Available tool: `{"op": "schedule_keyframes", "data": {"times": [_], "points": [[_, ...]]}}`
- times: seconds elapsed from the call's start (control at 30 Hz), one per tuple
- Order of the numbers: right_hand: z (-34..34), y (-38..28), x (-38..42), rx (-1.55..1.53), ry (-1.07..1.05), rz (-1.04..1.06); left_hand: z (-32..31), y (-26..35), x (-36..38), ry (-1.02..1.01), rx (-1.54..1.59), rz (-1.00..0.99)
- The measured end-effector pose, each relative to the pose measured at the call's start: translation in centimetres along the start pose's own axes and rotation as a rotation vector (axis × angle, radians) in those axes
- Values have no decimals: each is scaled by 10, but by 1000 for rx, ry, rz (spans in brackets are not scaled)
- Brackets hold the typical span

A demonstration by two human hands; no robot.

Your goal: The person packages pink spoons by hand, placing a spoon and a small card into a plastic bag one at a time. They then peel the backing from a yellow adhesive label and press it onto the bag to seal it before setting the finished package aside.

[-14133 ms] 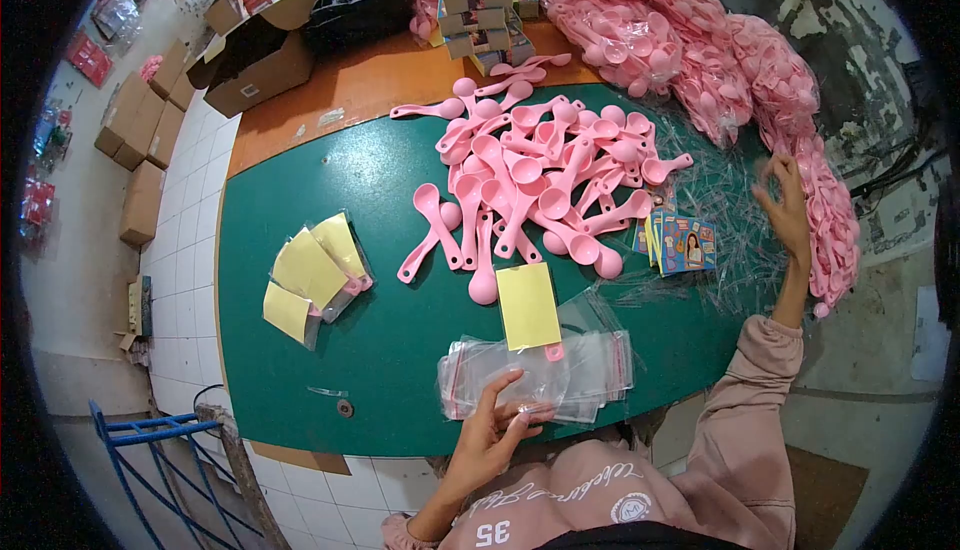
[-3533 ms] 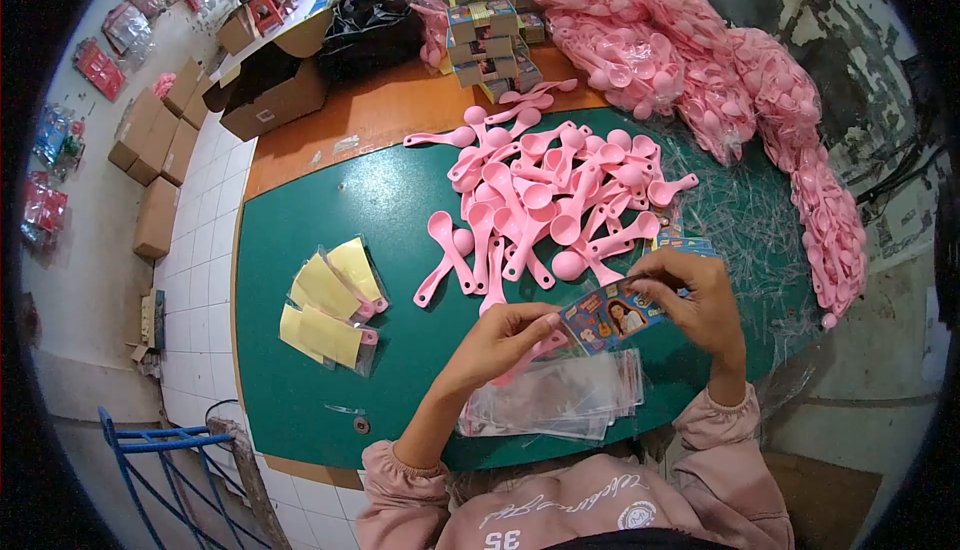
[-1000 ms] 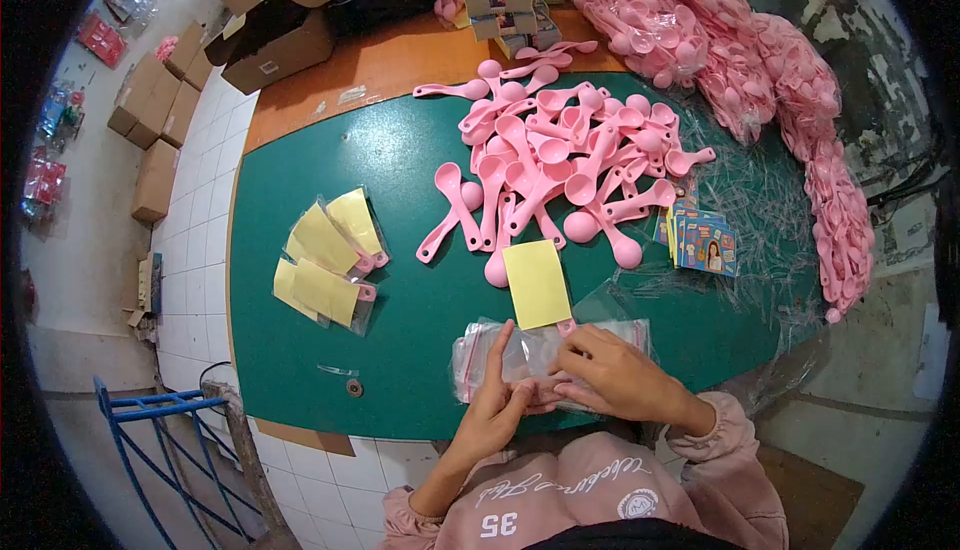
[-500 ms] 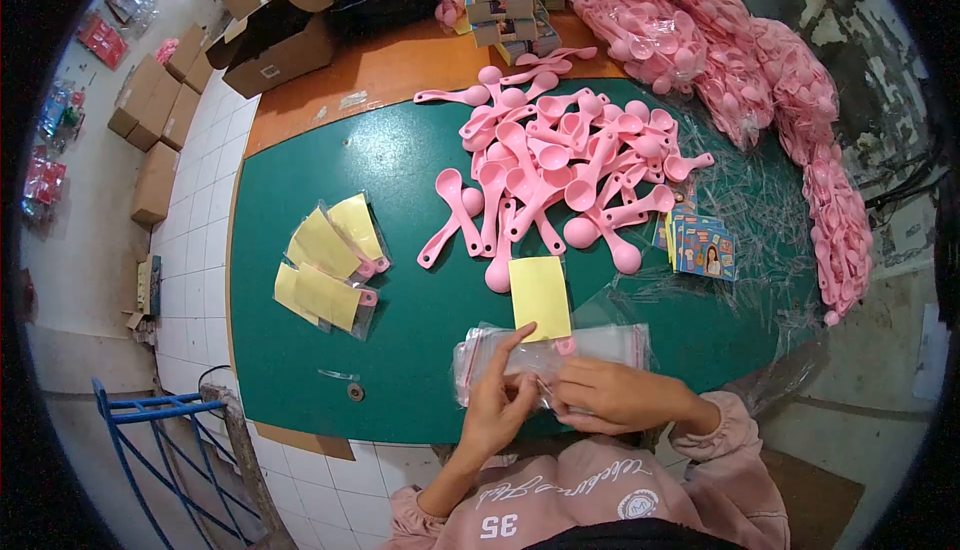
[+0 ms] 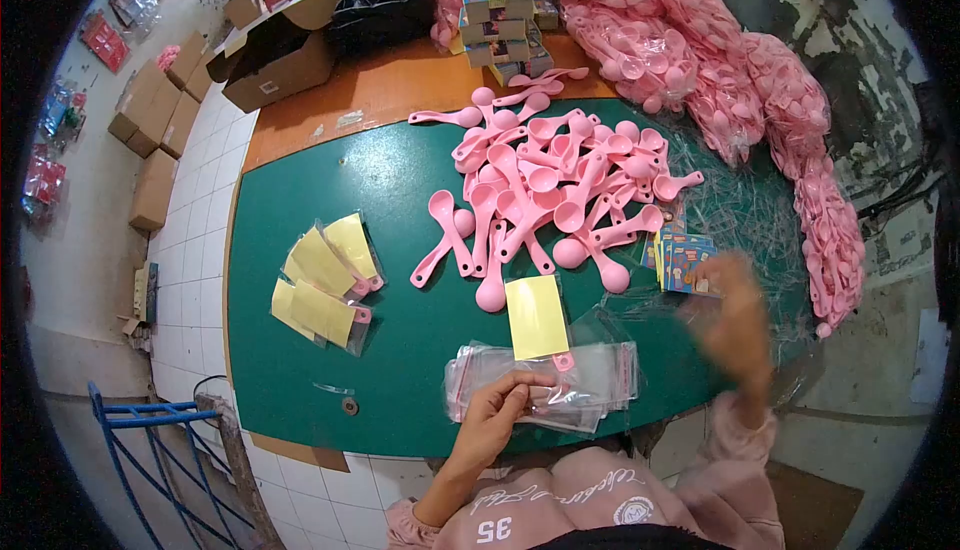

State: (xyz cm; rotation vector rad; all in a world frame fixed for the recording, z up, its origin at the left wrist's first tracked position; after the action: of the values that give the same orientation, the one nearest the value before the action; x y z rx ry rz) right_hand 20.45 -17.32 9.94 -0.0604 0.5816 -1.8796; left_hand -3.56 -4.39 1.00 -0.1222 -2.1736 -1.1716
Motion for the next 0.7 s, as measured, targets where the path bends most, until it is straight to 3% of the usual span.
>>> {"op": "schedule_keyframes", "data": {"times": [0.03,0.07,0.17,0.23,0.37,0.43,0.47,0.53,0.57,0.7], "points": [[-28,-16,8,-238,-128,166,0,-3,-2,5,98,-16],[-50,-34,16,-358,-206,184,1,-4,-3,4,93,-13],[-87,-46,23,-482,-193,172,4,-7,2,3,165,-43],[-94,-41,23,-644,-155,141,9,-3,8,-131,176,-25],[-92,-38,20,-744,-154,86,11,10,12,-3,127,7],[-93,-38,19,-765,-134,144,6,11,8,203,-380,-214],[-94,-38,20,-768,-138,144,4,12,5,189,-436,-206],[-99,-36,24,-901,-206,-51,5,10,1,285,-570,-241],[-102,-36,26,-901,-206,-52,5,9,0,376,-707,-276],[-113,-41,33,-1106,-181,-314,-1,12,-2,412,-598,-232]]}}
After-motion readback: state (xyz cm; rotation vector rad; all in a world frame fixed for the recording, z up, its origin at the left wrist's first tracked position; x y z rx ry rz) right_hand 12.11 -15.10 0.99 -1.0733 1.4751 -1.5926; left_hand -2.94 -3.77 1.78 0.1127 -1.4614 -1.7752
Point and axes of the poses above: each hand's wrist, its own x-axis away from the middle knuckle, its own z-axis out of the back of the hand, y = z × x, the point moved 1 cm from there along -x, towards the middle knuckle, and after that the axes turned 12 degrees about z, right-handed, at the moved point
